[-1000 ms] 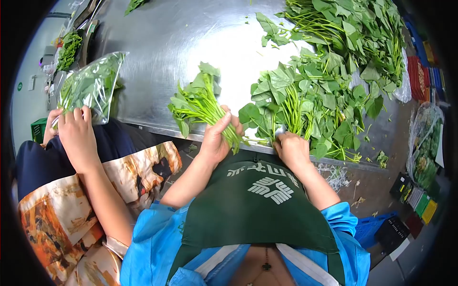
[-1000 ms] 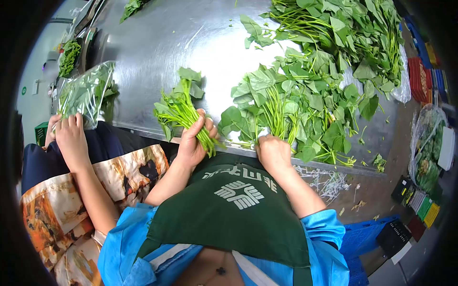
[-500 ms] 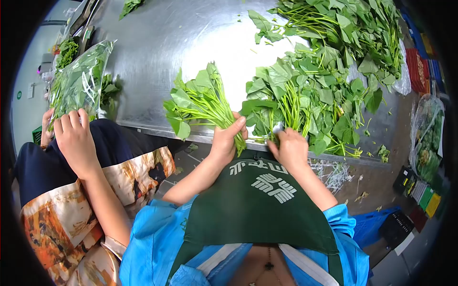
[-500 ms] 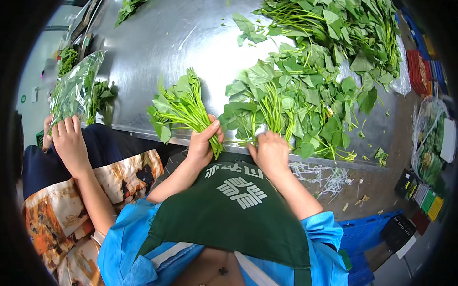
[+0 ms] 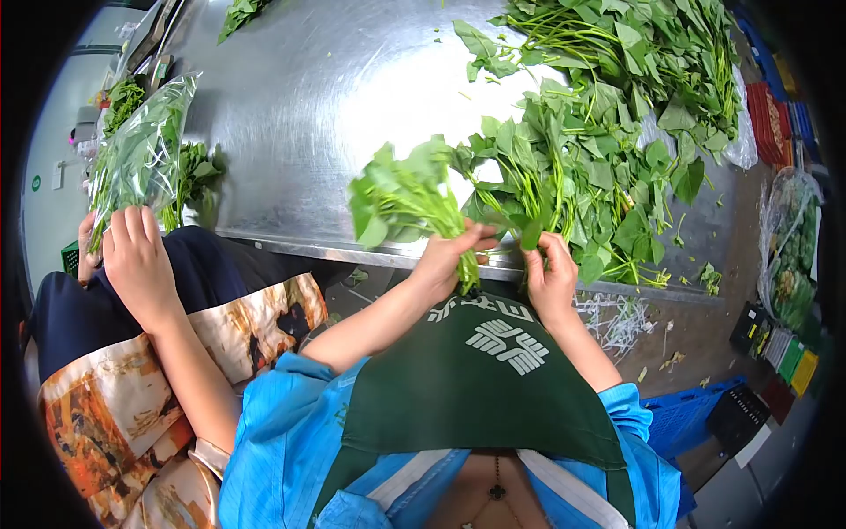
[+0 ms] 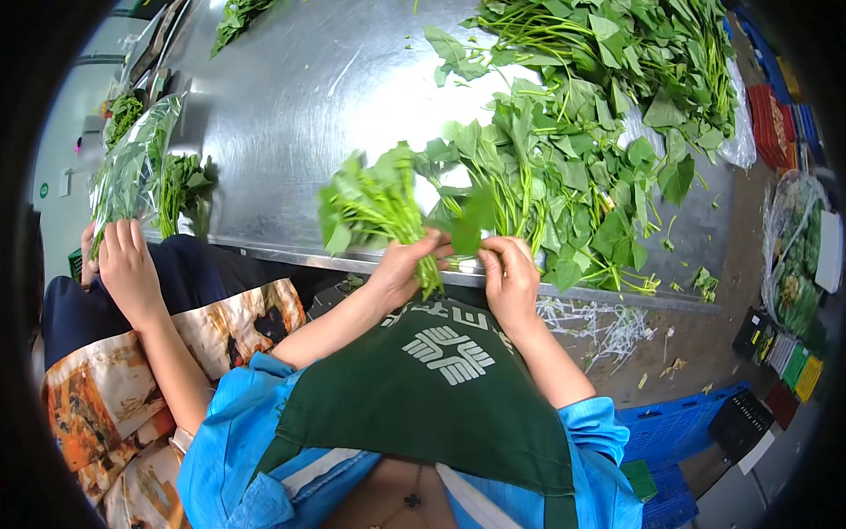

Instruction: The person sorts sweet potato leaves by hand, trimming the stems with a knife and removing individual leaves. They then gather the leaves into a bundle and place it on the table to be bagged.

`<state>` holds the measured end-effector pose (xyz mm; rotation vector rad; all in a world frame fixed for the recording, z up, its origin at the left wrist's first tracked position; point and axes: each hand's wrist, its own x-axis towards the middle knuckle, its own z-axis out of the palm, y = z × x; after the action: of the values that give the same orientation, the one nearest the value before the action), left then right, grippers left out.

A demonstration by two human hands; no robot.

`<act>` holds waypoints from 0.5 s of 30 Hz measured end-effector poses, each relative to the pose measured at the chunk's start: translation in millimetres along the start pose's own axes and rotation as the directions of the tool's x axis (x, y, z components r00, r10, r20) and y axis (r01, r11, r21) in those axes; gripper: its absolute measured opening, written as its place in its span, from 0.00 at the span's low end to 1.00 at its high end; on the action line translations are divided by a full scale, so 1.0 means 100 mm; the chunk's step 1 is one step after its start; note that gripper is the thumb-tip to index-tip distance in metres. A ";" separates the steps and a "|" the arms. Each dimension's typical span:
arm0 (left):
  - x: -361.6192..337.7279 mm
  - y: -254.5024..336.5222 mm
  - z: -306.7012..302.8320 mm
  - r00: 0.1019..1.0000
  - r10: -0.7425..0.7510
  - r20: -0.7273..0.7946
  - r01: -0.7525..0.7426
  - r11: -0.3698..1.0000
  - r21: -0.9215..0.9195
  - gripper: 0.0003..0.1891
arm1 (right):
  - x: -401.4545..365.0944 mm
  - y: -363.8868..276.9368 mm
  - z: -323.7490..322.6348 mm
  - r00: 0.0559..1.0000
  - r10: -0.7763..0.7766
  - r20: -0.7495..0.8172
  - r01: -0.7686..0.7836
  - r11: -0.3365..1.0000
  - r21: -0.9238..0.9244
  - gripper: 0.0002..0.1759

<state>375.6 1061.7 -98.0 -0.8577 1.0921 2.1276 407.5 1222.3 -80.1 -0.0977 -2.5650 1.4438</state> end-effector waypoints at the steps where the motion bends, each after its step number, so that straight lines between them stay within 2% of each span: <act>1: 0.06 -0.06 0.01 0.993 -0.059 0.098 0.061 0.998 -0.010 0.08 | -0.02 0.01 0.02 0.998 -0.063 0.020 0.063 0.998 0.016 0.07; 2: 0.10 -0.10 0.05 0.973 -0.117 0.198 0.122 0.992 -0.013 0.07 | -0.03 0.02 0.04 0.991 -0.127 0.035 0.126 0.992 0.030 0.07; 3: 0.12 -0.13 0.10 0.961 -0.122 0.248 0.152 0.983 -0.104 0.07 | -0.01 -0.02 0.06 0.979 -0.196 0.050 0.194 0.980 0.042 0.08; 4: 0.19 -0.22 0.14 0.976 -0.054 0.210 0.070 0.995 -0.071 0.08 | -0.01 0.00 0.07 0.965 -0.258 0.055 0.256 0.966 0.035 0.08; 6: 0.13 -0.15 0.19 0.966 -0.200 0.162 0.218 0.971 -0.101 0.10 | -0.06 0.01 0.06 0.937 -0.314 0.151 0.301 0.948 0.101 0.09; 7: 0.18 -0.15 0.14 0.966 -0.212 0.150 0.220 0.975 -0.038 0.07 | -0.12 -0.02 0.05 0.938 -0.313 0.147 0.301 0.949 0.098 0.09; 8: 0.20 -0.16 0.16 0.983 -0.164 0.082 0.170 0.983 -0.075 0.07 | -0.19 -0.07 0.04 0.955 -0.190 0.229 0.140 0.965 0.221 0.09; 9: 0.31 -0.20 0.08 0.989 -0.116 0.092 0.127 0.984 -0.121 0.07 | -0.23 -0.12 0.03 0.944 -0.081 0.321 -0.030 0.945 0.325 0.10; 10: 0.39 -0.16 0.06 0.993 -0.068 0.098 0.084 0.982 -0.169 0.08 | -0.21 -0.20 -0.02 0.919 -0.171 0.354 -0.005 0.895 0.445 0.10; 12: 0.39 -0.11 0.03 0.995 -0.039 0.094 0.050 0.991 -0.121 0.09 | -0.25 -0.25 -0.14 0.953 0.153 0.261 -0.274 0.804 0.528 0.07; 14: 0.29 -0.04 0.06 0.972 -0.079 0.222 0.097 0.993 -0.072 0.09 | -0.18 -0.13 -0.30 0.958 0.281 0.061 -0.251 0.712 0.655 0.08; 15: 0.14 0.02 0.17 0.988 -0.124 0.092 0.118 0.991 0.064 0.11 | -0.18 -0.08 -0.34 0.962 0.255 0.095 -0.263 0.783 0.564 0.10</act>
<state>361.2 1077.7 -99.9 -0.7667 1.0218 2.0056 432.8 1244.0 -58.1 -0.3619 -2.0611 2.2632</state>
